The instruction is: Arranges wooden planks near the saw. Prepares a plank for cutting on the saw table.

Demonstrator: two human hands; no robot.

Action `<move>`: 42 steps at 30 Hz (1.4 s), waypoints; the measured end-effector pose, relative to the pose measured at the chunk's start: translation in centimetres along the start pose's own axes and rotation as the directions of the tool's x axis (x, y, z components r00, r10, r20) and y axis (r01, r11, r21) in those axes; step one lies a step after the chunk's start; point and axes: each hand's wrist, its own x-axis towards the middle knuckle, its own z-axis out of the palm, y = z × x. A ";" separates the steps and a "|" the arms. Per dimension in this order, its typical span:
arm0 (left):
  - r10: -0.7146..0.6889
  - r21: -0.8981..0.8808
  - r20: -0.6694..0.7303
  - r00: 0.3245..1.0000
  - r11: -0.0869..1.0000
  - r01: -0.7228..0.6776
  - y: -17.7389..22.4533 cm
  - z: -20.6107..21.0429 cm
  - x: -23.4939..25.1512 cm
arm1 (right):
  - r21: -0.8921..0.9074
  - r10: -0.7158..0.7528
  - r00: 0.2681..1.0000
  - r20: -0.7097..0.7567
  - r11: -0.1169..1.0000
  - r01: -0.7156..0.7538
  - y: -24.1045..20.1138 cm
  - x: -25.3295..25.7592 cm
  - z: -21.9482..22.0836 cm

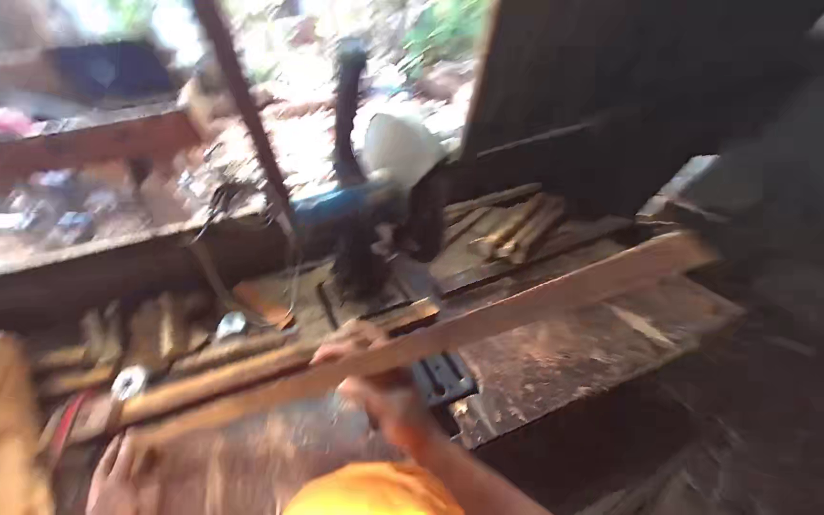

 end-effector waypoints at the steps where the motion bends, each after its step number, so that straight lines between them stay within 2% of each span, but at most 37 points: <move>1: -0.009 -0.049 -0.115 0.993 0.999 0.004 1.6 2.0 -1.3 | 0.046 0.031 1.000 -0.002 0.998 -0.030 -0.7 0.2 -1.1; 2: 0.026 -0.110 -0.178 0.984 0.993 -0.047 2.7 3.3 -2.2 | 0.126 0.080 0.996 -0.038 0.989 -0.074 -1.4 0.3 -2.0; 3: 0.100 -0.180 -0.179 0.979 0.975 -0.133 3.0 3.5 -2.5 | 0.198 0.127 0.987 -0.098 0.975 -0.106 -2.0 0.5 -2.7; 6: 0.285 -0.283 -0.103 0.953 0.910 -0.303 4.4 4.0 -4.1 | 0.280 0.159 0.951 -0.264 0.956 -0.082 -2.8 0.7 -5.1; 9: 0.371 -0.360 -0.002 0.929 0.866 -0.347 6.5 5.3 -6.7 | 0.338 0.200 0.905 -0.375 0.939 -0.067 -2.4 0.1 -7.2; 13: 0.496 -0.470 0.139 0.857 0.795 -0.384 8.3 6.2 -8.2 | 0.498 0.305 0.833 -0.461 0.866 -0.042 -2.1 -0.5 -8.3; 17: 0.534 -0.446 0.209 0.819 0.797 -0.406 8.1 5.7 -8.6 | 0.526 0.268 0.835 -0.481 0.850 0.030 -2.2 -0.5 -8.4; 20: 0.534 -0.395 0.196 0.823 0.811 -0.432 8.1 5.5 -9.0 | 0.503 0.242 0.832 -0.499 0.863 0.051 -2.6 -0.3 -8.2; 22: 0.537 -0.368 0.161 0.828 0.811 -0.455 8.5 5.7 -9.1 | 0.472 0.278 0.815 -0.508 0.881 -0.006 -2.7 0.0 -8.1; 25: 0.549 -0.299 0.090 0.831 0.810 -0.504 8.9 6.2 -9.2 | 0.436 0.372 0.757 -0.537 0.891 -0.128 -2.4 0.0 -7.8; 28: 0.572 -0.242 0.058 0.818 0.803 -0.545 9.3 6.3 -9.0 | 0.375 0.405 0.699 -0.589 0.904 -0.207 -1.9 -0.3 -7.1; 32: 0.609 -0.215 0.050 0.792 0.781 -0.587 9.7 6.1 -8.8 | 0.379 0.409 0.699 -0.586 0.901 -0.210 -1.7 -0.5 -6.6; 36: 0.640 -0.172 0.099 0.762 0.766 -0.620 10.6 6.6 -9.3 | 0.429 0.427 0.705 -0.566 0.883 -0.191 -1.1 -0.3 -8.1; 38: 0.654 -0.191 0.147 0.742 0.755 -0.628 11.2 7.5 -9.9 | 0.420 0.429 0.681 -0.593 0.887 -0.193 -0.8 -0.2 -8.6; 42: 0.695 -0.342 0.215 0.686 0.712 -0.613 12.2 10.2 -10.8 | 0.417 0.430 0.631 -0.646 0.891 -0.180 -0.9 -0.3 -9.5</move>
